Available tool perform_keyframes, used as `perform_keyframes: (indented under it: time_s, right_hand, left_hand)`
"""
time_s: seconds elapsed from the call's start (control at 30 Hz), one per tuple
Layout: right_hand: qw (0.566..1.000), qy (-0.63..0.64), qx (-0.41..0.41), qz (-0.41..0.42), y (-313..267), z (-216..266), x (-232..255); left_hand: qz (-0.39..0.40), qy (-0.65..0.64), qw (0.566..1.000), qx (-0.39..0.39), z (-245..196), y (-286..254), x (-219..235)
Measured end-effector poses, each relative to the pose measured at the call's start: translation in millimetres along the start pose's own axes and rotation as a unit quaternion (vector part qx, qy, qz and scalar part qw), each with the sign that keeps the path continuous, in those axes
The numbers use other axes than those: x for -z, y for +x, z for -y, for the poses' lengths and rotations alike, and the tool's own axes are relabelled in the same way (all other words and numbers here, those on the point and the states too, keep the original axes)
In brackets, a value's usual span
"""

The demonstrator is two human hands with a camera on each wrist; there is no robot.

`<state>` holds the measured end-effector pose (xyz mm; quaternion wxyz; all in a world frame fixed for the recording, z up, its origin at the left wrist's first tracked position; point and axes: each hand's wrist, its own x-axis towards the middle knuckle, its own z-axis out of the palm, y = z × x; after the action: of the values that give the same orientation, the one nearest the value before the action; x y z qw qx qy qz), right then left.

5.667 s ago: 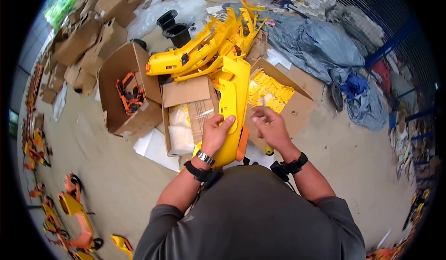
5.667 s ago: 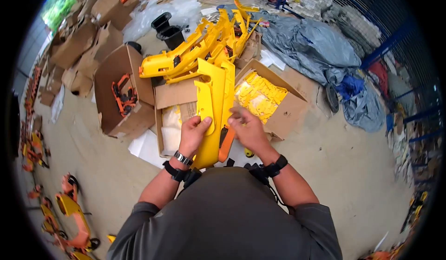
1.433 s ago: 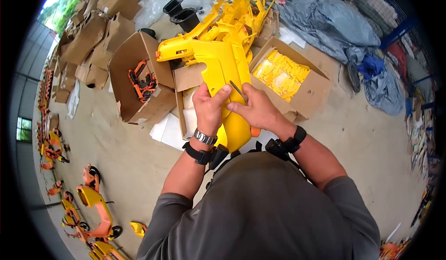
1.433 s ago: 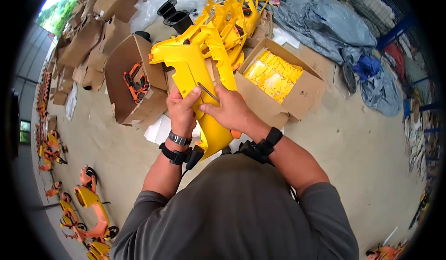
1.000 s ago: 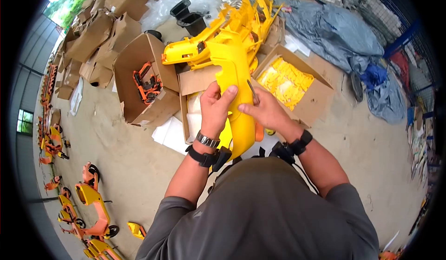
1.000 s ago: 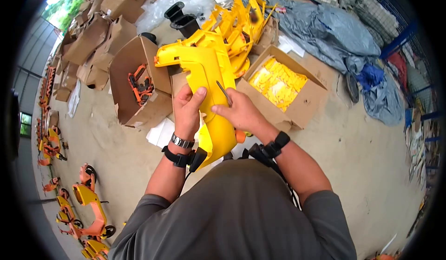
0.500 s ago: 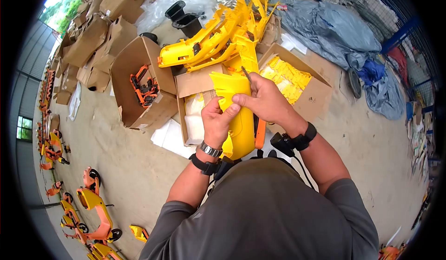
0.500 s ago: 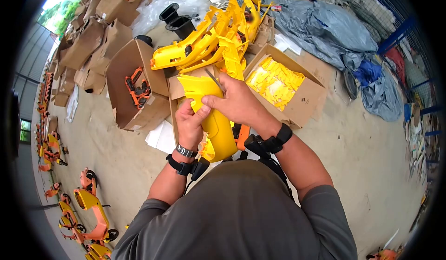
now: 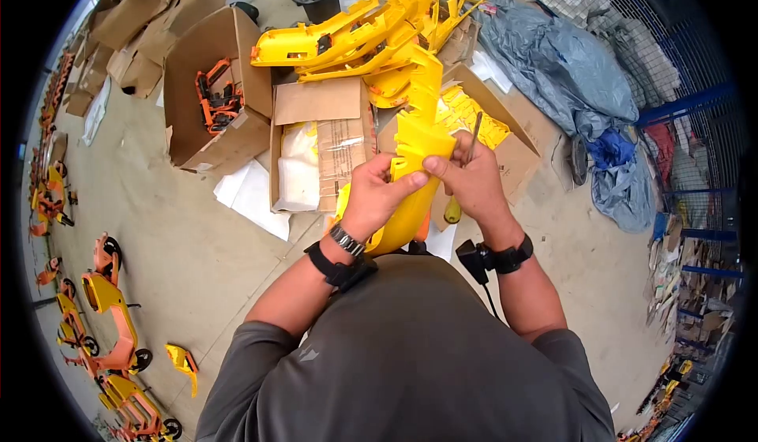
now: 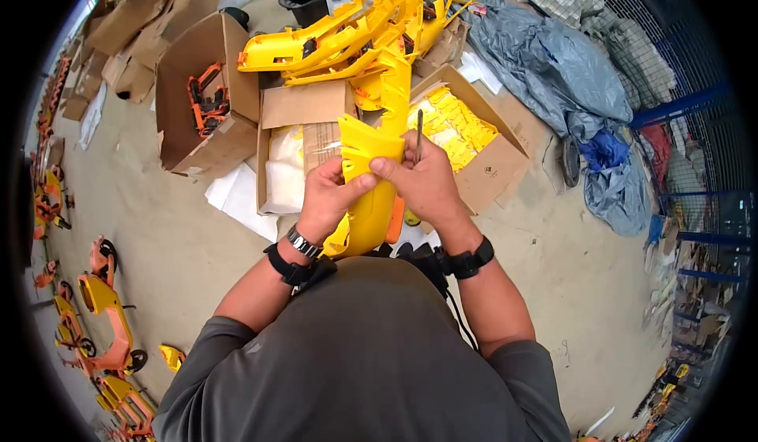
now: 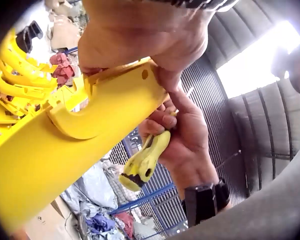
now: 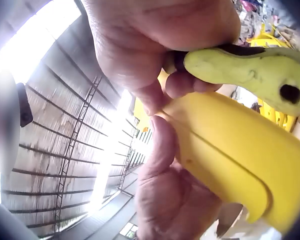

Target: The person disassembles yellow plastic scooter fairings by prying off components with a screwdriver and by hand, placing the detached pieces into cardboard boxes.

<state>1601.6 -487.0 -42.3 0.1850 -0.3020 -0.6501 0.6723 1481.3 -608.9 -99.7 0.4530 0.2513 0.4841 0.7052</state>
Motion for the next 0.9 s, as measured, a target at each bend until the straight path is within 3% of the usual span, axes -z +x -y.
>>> perform_keyframes:
  time_s: [0.03,0.13,0.27,0.33,0.37,0.47,0.63,0.73,0.8,0.83,0.9]
  right_hand:
    - [1.000,0.010,-0.012,0.003,-2,-3,-1]
    - [0.997,0.074,0.013,-0.007,-8,-7,-12]
    - [0.998,0.040,-0.026,-0.032,-7,-12,-7]
    - [0.997,0.003,-0.028,-0.074,-13,-7,0]
    - [0.995,0.000,0.012,-0.097,-17,-6,7]
    - [0.967,-0.063,0.244,-0.038,-16,8,30]
    - [0.976,-0.060,0.176,-0.115,-24,28,44]
    - [0.947,-0.188,0.243,-0.091,-18,32,52]
    - [0.920,-0.314,0.225,-0.062,-22,55,47]
    - [0.906,-0.360,0.217,-0.050,-22,66,36]
    - [0.889,-0.418,0.186,-0.017,-24,70,26]
  left_hand:
    - [-0.002,0.047,0.998,0.039,4,-3,7]
    - [0.024,0.018,0.999,0.029,7,-7,11]
    - [0.041,0.003,0.999,0.006,13,1,20]
    - [0.060,0.071,0.995,0.032,12,6,27]
    - [0.067,0.103,0.992,0.041,11,9,27]
    - [0.094,-0.014,0.995,0.000,-7,14,10]
    - [0.119,0.009,0.993,-0.017,-51,22,-1]
    - [0.119,0.074,0.990,-0.007,-58,24,-1]
    - [0.127,0.076,0.989,0.007,-57,12,-5]
    - [0.116,0.065,0.991,-0.022,-46,9,-6]
    - [0.130,0.150,0.980,-0.024,-38,4,-5]
